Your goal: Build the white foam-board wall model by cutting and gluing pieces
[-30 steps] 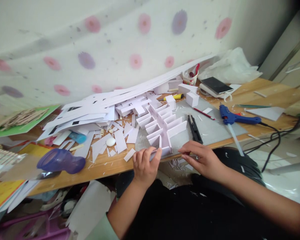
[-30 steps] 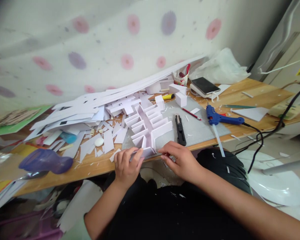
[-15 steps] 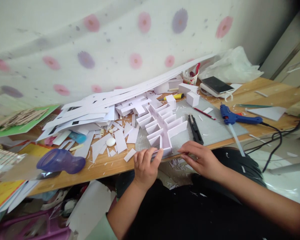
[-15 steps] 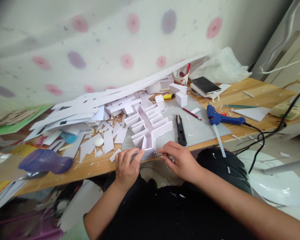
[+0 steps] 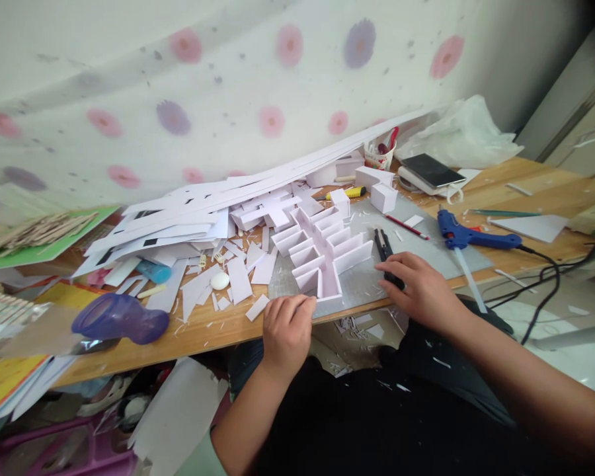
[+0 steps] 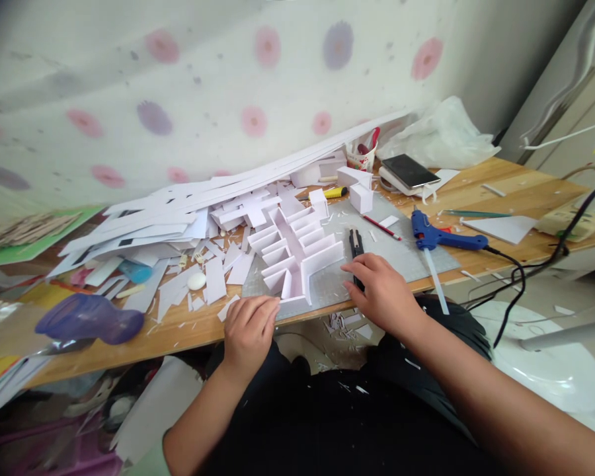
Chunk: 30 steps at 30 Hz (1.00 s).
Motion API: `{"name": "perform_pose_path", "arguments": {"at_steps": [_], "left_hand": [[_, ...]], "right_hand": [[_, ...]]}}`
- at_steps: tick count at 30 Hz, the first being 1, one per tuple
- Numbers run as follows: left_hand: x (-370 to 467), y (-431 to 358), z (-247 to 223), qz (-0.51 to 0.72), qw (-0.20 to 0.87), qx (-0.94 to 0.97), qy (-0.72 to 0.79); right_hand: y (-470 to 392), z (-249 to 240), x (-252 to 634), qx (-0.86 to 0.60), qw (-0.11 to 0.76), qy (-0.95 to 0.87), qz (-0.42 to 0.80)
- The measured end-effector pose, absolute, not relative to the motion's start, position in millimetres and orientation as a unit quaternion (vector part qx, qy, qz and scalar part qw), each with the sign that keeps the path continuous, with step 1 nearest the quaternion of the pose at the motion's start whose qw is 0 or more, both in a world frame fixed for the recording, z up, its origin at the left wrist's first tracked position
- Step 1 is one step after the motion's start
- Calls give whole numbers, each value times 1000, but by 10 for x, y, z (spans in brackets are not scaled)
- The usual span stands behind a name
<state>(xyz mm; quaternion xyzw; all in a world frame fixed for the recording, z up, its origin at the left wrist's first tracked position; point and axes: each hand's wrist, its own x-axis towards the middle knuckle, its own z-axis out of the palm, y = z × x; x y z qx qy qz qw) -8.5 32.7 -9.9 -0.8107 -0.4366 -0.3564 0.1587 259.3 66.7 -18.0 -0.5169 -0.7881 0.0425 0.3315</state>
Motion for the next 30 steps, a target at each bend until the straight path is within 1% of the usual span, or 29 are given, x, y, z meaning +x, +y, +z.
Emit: {"name": "perform_pose_path", "arguments": {"at_steps": [7,15,21,30], "left_hand": [[-140,326,-65,-376,121,-808,-436],[-136,327,-41,-372,133,-811,-432],[-108,344,-53,-365,134,-812,-436],[-98,361,-38,-370,130,-813,-431]], "right_hand": [[776,-230,2666,-564,246,-788,7],[862,-200,2630,-597,185,-780,-21],[902,-200,2611,-621,161,-767,-27],[953,-209,2580,-647,152,-747,-19]]}}
